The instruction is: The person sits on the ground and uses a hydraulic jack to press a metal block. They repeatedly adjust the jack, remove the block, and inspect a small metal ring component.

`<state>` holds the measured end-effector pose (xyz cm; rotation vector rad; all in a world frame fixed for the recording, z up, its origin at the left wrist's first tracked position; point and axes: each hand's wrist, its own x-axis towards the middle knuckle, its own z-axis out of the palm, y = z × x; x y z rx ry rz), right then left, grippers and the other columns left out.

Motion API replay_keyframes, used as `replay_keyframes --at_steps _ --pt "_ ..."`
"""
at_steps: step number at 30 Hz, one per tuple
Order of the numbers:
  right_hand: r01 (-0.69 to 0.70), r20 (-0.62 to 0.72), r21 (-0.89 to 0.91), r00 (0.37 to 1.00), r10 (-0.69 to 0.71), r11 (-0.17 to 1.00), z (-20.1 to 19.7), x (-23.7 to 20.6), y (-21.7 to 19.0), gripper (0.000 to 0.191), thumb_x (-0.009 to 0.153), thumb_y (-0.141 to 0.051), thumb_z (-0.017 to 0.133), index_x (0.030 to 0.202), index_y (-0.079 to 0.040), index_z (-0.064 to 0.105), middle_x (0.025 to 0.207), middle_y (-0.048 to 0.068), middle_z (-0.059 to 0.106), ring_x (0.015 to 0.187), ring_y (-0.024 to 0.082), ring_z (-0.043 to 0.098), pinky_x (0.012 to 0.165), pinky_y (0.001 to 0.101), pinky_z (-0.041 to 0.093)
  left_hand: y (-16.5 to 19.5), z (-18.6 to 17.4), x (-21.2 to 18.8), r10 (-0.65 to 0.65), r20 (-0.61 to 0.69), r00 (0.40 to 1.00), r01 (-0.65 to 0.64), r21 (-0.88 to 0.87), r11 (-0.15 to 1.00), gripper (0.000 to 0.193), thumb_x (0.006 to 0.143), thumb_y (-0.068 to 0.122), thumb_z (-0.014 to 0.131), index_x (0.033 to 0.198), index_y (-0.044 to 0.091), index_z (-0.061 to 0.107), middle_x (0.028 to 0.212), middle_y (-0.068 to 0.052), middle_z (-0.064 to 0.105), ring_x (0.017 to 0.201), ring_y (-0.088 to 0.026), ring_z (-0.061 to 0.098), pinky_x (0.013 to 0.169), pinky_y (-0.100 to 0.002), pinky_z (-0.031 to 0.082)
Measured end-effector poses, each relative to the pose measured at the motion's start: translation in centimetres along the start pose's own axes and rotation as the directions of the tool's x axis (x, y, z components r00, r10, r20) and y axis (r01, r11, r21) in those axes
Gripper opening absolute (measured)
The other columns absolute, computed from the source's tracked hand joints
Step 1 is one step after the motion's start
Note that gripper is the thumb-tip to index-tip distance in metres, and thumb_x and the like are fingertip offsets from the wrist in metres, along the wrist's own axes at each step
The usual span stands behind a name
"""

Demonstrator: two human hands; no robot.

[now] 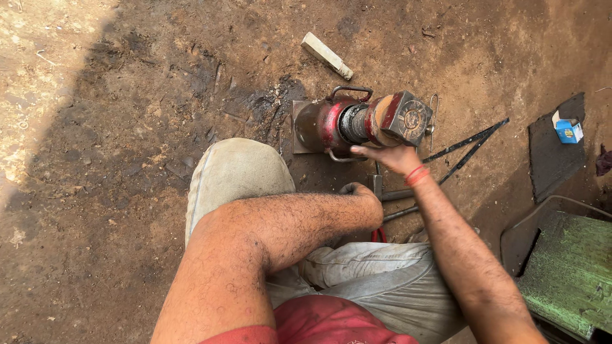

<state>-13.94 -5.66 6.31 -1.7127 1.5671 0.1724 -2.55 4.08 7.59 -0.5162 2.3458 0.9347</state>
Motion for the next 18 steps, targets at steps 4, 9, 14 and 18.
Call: replay_keyframes --at_steps 4,9,14,18 --pt "-0.082 -0.14 -0.147 0.988 0.061 0.986 3.2 -0.2 -0.6 0.074 0.081 -0.065 0.077 0.127 -0.007 0.07 0.12 0.008 0.076 0.109 0.02 0.073 0.097 0.0358 0.058 0.3 -0.1 0.5 -0.02 0.011 1.0 0.021 -0.029 0.999 0.038 0.092 0.026 0.076 0.125 0.006 0.074 0.114 -0.021 0.074 0.097 -0.042 0.072 0.078 -0.06 0.056" --pt "0.152 -0.315 0.029 0.939 -0.136 0.988 4.3 0.2 -1.2 0.082 0.077 -0.065 0.081 0.125 0.0 0.065 0.124 0.015 0.072 0.115 0.025 0.069 0.099 0.0387 0.056 0.1 -0.1 0.1 0.0 0.01 1.0 0.001 -0.028 1.0 0.039 0.093 0.025 0.074 0.127 0.006 0.072 0.117 -0.02 0.073 0.099 -0.044 0.072 0.078 -0.062 0.056" --pt "0.113 -0.261 -0.189 0.952 -0.161 0.975 3.6 -0.3 -1.0 0.081 0.08 -0.058 0.085 0.129 0.003 0.062 0.127 0.021 0.068 0.118 0.032 0.066 0.101 0.0433 0.054 0.0 -0.4 -0.3 0.002 0.03 1.0 -0.001 -0.011 1.0 0.042 0.091 0.027 0.078 0.127 0.007 0.072 0.118 -0.022 0.072 0.101 -0.043 0.071 0.08 -0.06 0.056" --pt "0.133 -0.331 -0.052 0.933 -0.143 0.99 4.2 -0.3 -1.4 0.077 0.08 -0.057 0.084 0.128 0.0 0.065 0.128 0.018 0.07 0.121 0.029 0.068 0.103 0.0426 0.054 0.0 -0.4 -0.1 0.004 0.03 1.0 -0.003 -0.028 1.0 0.041 0.092 0.026 0.076 0.128 0.007 0.072 0.119 -0.021 0.072 0.101 -0.044 0.071 0.08 -0.062 0.055"
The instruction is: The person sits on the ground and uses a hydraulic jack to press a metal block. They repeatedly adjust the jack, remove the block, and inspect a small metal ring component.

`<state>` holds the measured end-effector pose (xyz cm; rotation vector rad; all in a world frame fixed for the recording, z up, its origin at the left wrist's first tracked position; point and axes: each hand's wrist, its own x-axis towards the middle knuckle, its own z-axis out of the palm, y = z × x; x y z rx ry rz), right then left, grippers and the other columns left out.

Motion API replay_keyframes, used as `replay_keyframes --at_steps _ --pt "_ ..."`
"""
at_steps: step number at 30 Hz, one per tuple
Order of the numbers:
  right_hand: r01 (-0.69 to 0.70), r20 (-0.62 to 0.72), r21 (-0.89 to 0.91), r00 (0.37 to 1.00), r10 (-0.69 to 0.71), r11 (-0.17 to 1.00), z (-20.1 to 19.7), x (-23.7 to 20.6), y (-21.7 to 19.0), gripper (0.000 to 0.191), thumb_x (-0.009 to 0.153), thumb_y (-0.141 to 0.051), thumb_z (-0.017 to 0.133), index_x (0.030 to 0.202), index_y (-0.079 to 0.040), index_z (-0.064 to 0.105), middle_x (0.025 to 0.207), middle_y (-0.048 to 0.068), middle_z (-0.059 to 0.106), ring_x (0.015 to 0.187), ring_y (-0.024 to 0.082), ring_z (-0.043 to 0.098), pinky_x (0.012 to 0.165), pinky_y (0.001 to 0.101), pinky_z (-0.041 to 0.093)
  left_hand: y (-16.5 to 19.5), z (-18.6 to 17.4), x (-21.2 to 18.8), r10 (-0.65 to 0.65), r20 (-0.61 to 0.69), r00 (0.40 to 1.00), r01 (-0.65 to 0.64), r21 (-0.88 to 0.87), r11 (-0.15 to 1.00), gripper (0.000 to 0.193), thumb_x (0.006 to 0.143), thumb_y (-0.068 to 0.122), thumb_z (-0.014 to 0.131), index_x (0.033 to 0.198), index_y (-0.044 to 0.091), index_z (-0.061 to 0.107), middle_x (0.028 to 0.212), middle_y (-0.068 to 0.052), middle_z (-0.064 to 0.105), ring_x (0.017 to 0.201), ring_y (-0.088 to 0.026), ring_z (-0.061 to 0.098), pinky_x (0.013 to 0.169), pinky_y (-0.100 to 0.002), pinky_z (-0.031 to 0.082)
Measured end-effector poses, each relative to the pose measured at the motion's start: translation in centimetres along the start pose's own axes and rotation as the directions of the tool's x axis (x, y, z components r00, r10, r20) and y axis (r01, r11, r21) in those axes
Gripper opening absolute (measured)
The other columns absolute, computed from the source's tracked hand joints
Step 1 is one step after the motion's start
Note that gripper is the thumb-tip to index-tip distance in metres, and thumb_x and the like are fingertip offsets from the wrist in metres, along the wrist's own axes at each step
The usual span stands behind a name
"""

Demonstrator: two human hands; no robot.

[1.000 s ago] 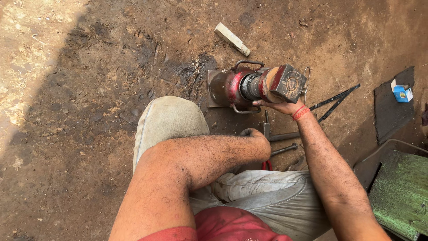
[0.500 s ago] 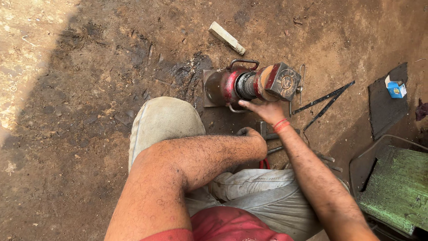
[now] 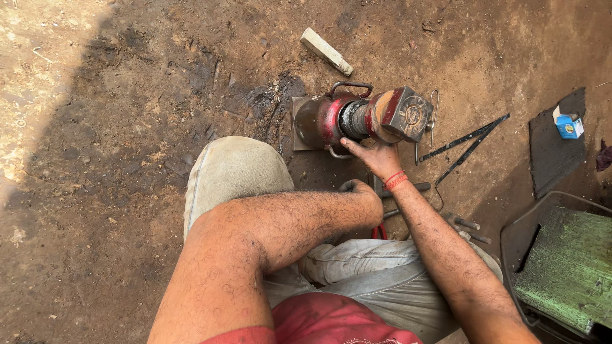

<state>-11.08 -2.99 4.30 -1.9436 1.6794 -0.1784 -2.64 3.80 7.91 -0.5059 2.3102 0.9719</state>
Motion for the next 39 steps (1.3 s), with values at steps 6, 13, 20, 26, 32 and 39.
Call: replay_keyframes --at_steps 6,13,20,26,32,39 --pt "0.022 -0.005 0.011 1.0 -0.022 1.0 0.3 0.0 -0.3 0.076 0.081 -0.055 0.084 0.129 0.001 0.065 0.129 0.018 0.07 0.121 0.03 0.067 0.104 0.0421 0.052 -0.2 0.0 -0.1 -0.016 -0.004 1.0 0.015 -0.041 0.999 0.039 0.093 0.027 0.075 0.128 0.009 0.072 0.121 -0.019 0.073 0.104 -0.044 0.072 0.082 -0.062 0.056" --pt "0.231 0.209 -0.222 0.96 -0.185 0.947 -6.2 -0.1 1.2 0.081 0.075 -0.057 0.083 0.132 -0.003 0.065 0.133 0.02 0.066 0.123 0.037 0.062 0.108 0.0449 0.047 -8.8 -0.7 -5.0 -0.162 -0.327 0.931 0.136 -0.101 0.985 0.027 0.097 0.026 0.065 0.117 0.014 0.079 0.12 -0.007 0.077 0.107 -0.026 0.075 0.082 -0.05 0.061" --pt "0.186 0.223 -0.496 0.971 -0.082 0.848 -12.4 -2.7 -0.2 0.071 0.079 -0.05 0.083 0.129 -0.002 0.065 0.132 0.022 0.065 0.125 0.039 0.06 0.103 0.0537 0.048 -14.7 -0.9 -11.0 -0.712 -0.335 0.618 0.392 -0.653 0.648 0.038 0.094 0.035 0.072 0.12 0.008 0.072 0.12 -0.015 0.072 0.111 -0.032 0.069 0.093 -0.044 0.056" --pt "0.072 0.127 -0.497 0.992 -0.01 0.865 -14.3 -4.6 -2.0 0.066 0.084 -0.05 0.079 0.134 -0.008 0.066 0.132 0.016 0.067 0.124 0.033 0.061 0.105 0.0549 0.044 -12.6 2.0 -7.0 -0.792 -0.276 0.544 -0.146 -0.961 0.234 0.04 0.087 0.021 0.075 0.124 0.006 0.069 0.114 -0.011 0.077 0.105 -0.02 0.073 0.098 -0.035 0.054" --pt "0.132 0.072 -0.474 0.991 -0.111 0.871 -15.2 -7.6 -1.2 0.058 0.087 -0.046 0.079 0.127 -0.005 0.071 0.126 0.019 0.07 0.118 0.037 0.064 0.098 0.0501 0.052 -11.3 3.1 -4.1 -0.8 -0.145 0.582 -0.401 -0.907 -0.127 0.04 0.09 0.014 0.063 0.129 0.005 0.066 0.105 -0.011 0.075 0.089 -0.018 0.07 0.072 -0.033 0.057" --pt "0.175 0.095 -0.436 0.984 -0.148 0.883 -15.3 -9.4 -0.3 0.055 0.086 -0.045 0.077 0.126 -0.007 0.073 0.106 0.02 0.073 0.102 0.04 0.068 0.087 0.0503 0.055 -11.1 3.0 -4.0 -0.783 -0.098 0.614 -0.467 -0.845 -0.26 0.038 0.092 0.011 0.058 0.129 0.006 0.065 0.102 -0.009 0.073 0.083 -0.015 0.067 0.065 -0.03 0.053"
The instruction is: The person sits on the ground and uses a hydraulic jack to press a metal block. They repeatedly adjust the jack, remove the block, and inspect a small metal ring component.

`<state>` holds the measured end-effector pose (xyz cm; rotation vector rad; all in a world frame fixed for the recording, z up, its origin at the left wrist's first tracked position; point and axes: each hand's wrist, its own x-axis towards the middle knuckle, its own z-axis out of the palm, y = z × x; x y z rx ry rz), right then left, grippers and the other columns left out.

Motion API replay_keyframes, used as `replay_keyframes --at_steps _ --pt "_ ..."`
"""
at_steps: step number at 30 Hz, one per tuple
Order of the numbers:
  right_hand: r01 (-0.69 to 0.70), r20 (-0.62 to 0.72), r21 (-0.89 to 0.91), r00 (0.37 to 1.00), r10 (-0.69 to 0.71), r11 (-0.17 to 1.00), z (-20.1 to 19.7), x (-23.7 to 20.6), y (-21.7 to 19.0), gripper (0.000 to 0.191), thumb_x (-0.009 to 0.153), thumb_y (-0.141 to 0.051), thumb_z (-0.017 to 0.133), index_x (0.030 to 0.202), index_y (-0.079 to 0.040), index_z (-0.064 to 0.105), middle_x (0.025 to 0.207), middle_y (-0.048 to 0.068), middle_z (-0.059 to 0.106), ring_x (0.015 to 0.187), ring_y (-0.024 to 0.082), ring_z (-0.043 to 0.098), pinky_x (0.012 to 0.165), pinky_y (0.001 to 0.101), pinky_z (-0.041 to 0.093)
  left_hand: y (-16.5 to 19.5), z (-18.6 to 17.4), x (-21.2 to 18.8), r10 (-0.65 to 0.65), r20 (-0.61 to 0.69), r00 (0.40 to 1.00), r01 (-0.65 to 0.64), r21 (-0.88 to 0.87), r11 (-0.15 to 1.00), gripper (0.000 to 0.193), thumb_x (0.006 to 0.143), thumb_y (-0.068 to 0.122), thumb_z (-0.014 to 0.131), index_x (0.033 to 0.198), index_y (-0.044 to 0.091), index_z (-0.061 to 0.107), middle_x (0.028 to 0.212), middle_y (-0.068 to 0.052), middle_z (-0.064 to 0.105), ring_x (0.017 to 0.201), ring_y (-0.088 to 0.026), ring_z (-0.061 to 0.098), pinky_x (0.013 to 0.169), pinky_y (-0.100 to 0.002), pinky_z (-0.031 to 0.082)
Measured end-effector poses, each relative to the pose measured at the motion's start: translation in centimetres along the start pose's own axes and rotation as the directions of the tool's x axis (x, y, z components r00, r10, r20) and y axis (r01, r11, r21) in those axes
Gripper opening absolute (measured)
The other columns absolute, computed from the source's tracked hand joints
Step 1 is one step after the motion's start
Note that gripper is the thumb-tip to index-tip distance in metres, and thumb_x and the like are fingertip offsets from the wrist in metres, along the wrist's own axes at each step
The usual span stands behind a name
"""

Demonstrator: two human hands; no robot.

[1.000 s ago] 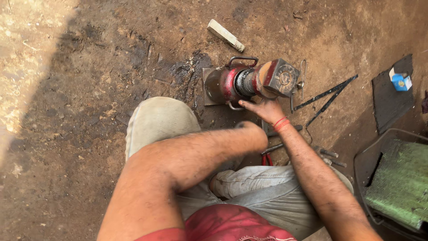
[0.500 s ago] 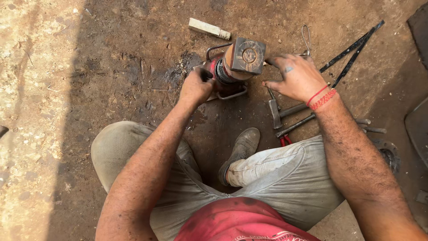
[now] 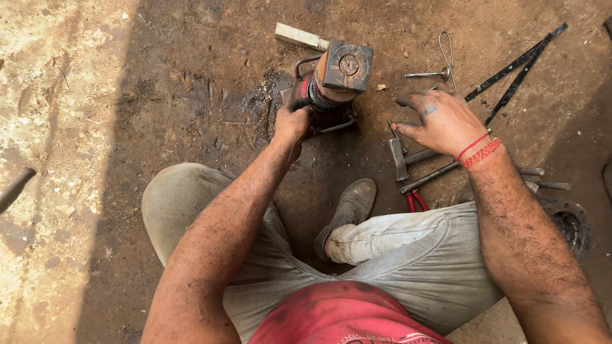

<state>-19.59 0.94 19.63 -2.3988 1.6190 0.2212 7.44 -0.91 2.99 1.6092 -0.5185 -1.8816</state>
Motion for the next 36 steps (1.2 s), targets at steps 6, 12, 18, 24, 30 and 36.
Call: replay_keyframes --at_steps 6,12,18,24,30,36 --pt "0.026 0.02 -0.055 0.999 -0.025 0.998 0.1 -0.5 0.2 0.054 0.088 -0.048 0.076 0.118 -0.003 0.073 0.105 0.019 0.073 0.102 0.038 0.068 0.087 0.0497 0.055 -0.1 -0.2 0.5 0.023 0.001 1.0 -0.023 -0.051 0.998 0.035 0.091 0.008 0.058 0.125 0.006 0.067 0.098 -0.007 0.072 0.082 -0.014 0.066 0.066 -0.029 0.052" --pt "0.029 0.033 -0.068 0.999 -0.027 0.997 0.0 -0.6 -0.3 0.054 0.088 -0.048 0.075 0.12 -0.004 0.072 0.106 0.019 0.072 0.102 0.038 0.068 0.086 0.0501 0.055 -0.1 -0.2 0.4 0.017 0.018 1.0 -0.017 -0.025 1.0 0.032 0.095 0.009 0.058 0.125 0.004 0.066 0.094 -0.006 0.071 0.08 -0.013 0.066 0.066 -0.029 0.051" --pt "0.031 0.032 -0.035 0.999 -0.03 0.999 -0.3 -0.6 -0.6 0.054 0.087 -0.045 0.075 0.123 -0.005 0.072 0.108 0.019 0.071 0.101 0.039 0.068 0.085 0.0503 0.055 0.4 -0.2 0.2 -0.034 0.079 0.996 0.035 -0.009 0.999 0.033 0.098 0.012 0.054 0.129 0.008 0.064 0.091 -0.005 0.071 0.079 -0.011 0.068 0.068 -0.029 0.055" --pt "0.02 0.045 -0.043 0.999 -0.018 0.999 0.0 -0.8 -0.7 0.053 0.088 -0.046 0.075 0.117 -0.003 0.072 0.108 0.018 0.071 0.102 0.038 0.068 0.085 0.0496 0.056 0.1 -0.3 0.7 -0.014 0.033 0.999 0.012 0.076 0.997 0.023 0.099 0.015 0.06 0.121 0.008 0.064 0.091 -0.004 0.07 0.077 -0.01 0.066 0.067 -0.027 0.053" --pt "0.045 0.051 -0.027 0.998 -0.044 0.999 0.2 -0.7 -0.8 0.052 0.088 -0.045 0.074 0.12 -0.004 0.071 0.108 0.019 0.071 0.102 0.039 0.068 0.085 0.0498 0.056 0.0 -0.9 1.0 0.056 0.019 0.998 -0.058 0.152 0.987 0.019 0.098 0.021 0.067 0.111 0.007 0.07 0.091 -0.003 0.071 0.075 -0.009 0.064 0.063 -0.027 0.051" --pt "0.06 0.07 -0.032 0.996 -0.058 0.998 0.2 -0.6 -0.5 0.052 0.088 -0.046 0.074 0.12 -0.005 0.071 0.109 0.019 0.07 0.103 0.039 0.067 0.086 0.0492 0.056 0.4 -0.8 1.0 0.102 0.005 0.995 -0.101 0.215 0.971 0.019 0.097 0.021 0.068 0.107 0.006 0.071 0.092 -0.004 0.073 0.076 -0.01 0.065 0.064 -0.028 0.052"
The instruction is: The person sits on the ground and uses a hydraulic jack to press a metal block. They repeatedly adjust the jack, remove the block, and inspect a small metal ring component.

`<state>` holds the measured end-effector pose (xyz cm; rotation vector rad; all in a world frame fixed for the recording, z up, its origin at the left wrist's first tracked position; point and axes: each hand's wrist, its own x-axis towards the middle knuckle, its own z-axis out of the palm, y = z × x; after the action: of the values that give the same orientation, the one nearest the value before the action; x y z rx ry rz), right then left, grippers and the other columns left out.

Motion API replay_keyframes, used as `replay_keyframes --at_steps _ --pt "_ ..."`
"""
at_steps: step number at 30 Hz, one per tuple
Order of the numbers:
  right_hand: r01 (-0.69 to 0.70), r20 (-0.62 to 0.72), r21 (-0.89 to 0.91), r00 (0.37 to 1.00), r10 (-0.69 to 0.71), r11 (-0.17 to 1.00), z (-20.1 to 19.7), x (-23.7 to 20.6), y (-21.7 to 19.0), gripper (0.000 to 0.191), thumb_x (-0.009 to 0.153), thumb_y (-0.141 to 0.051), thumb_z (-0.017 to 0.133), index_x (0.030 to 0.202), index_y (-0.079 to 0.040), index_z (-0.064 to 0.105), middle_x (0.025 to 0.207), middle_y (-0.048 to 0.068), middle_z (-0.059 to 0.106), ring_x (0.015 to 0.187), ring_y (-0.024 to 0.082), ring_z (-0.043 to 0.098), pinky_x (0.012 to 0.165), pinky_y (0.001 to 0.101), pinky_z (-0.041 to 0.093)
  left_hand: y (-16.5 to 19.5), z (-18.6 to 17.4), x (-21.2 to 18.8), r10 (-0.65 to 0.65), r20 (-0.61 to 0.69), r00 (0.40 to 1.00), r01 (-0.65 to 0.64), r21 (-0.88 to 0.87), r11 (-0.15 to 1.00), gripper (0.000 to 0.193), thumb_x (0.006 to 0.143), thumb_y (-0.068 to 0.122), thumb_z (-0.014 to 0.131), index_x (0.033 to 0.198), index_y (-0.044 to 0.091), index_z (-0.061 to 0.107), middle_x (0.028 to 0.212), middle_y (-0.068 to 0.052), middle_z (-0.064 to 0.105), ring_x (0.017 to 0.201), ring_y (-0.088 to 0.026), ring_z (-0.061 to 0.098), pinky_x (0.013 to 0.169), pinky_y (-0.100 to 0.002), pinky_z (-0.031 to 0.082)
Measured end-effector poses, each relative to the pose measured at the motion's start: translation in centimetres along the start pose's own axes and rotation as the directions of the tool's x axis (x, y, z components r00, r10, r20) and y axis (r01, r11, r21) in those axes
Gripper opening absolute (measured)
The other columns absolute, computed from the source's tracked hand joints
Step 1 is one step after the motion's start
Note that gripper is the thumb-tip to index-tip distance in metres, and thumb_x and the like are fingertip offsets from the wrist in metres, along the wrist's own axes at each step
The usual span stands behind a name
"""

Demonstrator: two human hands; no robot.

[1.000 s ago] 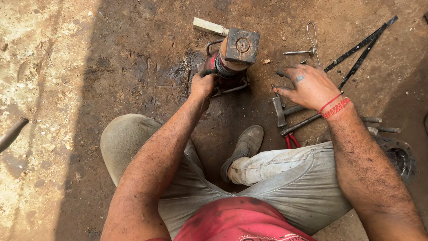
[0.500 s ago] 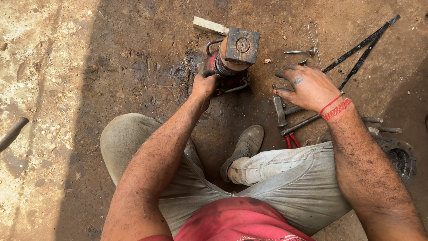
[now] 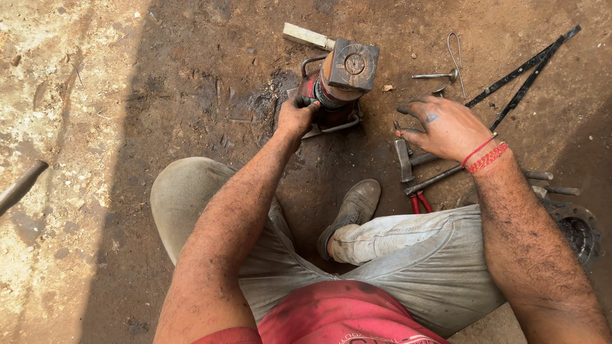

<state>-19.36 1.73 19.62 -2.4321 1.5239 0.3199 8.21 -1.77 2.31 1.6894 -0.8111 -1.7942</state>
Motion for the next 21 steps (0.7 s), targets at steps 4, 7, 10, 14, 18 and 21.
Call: replay_keyframes --at_steps 4,7,10,14,18,21 --pt "0.014 -0.01 0.019 1.0 -0.014 1.0 0.17 -0.08 0.12 0.053 0.088 -0.045 0.073 0.122 -0.005 0.07 0.11 0.019 0.07 0.102 0.039 0.067 0.086 0.0491 0.056 0.03 0.05 0.05 0.024 -0.015 1.0 -0.023 0.052 0.998 0.019 0.097 0.021 0.067 0.107 0.005 0.071 0.093 -0.006 0.074 0.081 -0.012 0.069 0.072 -0.03 0.055" --pt "0.018 -0.015 0.019 1.0 -0.018 1.0 0.28 -0.05 0.11 0.054 0.088 -0.046 0.074 0.121 -0.003 0.07 0.111 0.019 0.07 0.103 0.039 0.067 0.086 0.0488 0.056 0.04 0.03 0.05 0.07 -0.023 0.997 -0.067 0.103 0.992 0.02 0.097 0.022 0.067 0.108 0.005 0.07 0.097 -0.007 0.076 0.089 -0.014 0.072 0.083 -0.032 0.058" --pt "0.03 -0.019 0.034 0.999 -0.029 0.999 0.31 -0.1 0.08 0.053 0.088 -0.045 0.073 0.121 -0.003 0.07 0.111 0.019 0.07 0.103 0.039 0.067 0.085 0.0488 0.056 0.07 -0.07 0.07 0.099 -0.051 0.994 -0.086 0.218 0.972 0.024 0.095 0.024 0.068 0.11 0.005 0.071 0.101 -0.009 0.076 0.096 -0.017 0.073 0.092 -0.036 0.057" --pt "0.009 0.007 0.021 1.0 -0.009 1.0 0.29 -0.16 0.0 0.053 0.089 -0.046 0.073 0.122 -0.004 0.07 0.11 0.019 0.07 0.103 0.039 0.068 0.085 0.0486 0.056 0.07 -0.13 0.31 0.174 -0.072 0.982 -0.142 0.325 0.935 0.028 0.093 0.024 0.07 0.113 0.003 0.071 0.107 -0.011 0.076 0.102 -0.02 0.073 0.097 -0.037 0.054" --pt "0.032 -0.012 0.039 0.999 -0.031 0.999 0.2 -0.21 -0.09 0.053 0.089 -0.045 0.073 0.122 -0.005 0.07 0.111 0.019 0.07 0.103 0.039 0.068 0.084 0.0488 0.056 0.02 -0.22 0.51 0.173 -0.074 0.982 -0.138 0.343 0.929 0.029 0.094 0.023 0.069 0.115 0.003 0.07 0.108 -0.012 0.076 0.103 -0.022 0.073 0.098 -0.038 0.055" --pt "0.044 -0.023 0.053 0.999 -0.043 0.998 0.2 -0.2 -0.12 0.052 0.088 -0.044 0.073 0.123 -0.005 0.07 0.111 0.019 0.07 0.102 0.039 0.067 0.084 0.0488 0.056 0.2 -0.42 0.49 0.204 -0.066 0.977 -0.161 0.407 0.899 0.03 0.094 0.024 0.069 0.115 0.003 0.07 0.109 -0.013 0.076 0.105 -0.024 0.074 0.099 -0.039 0.055"
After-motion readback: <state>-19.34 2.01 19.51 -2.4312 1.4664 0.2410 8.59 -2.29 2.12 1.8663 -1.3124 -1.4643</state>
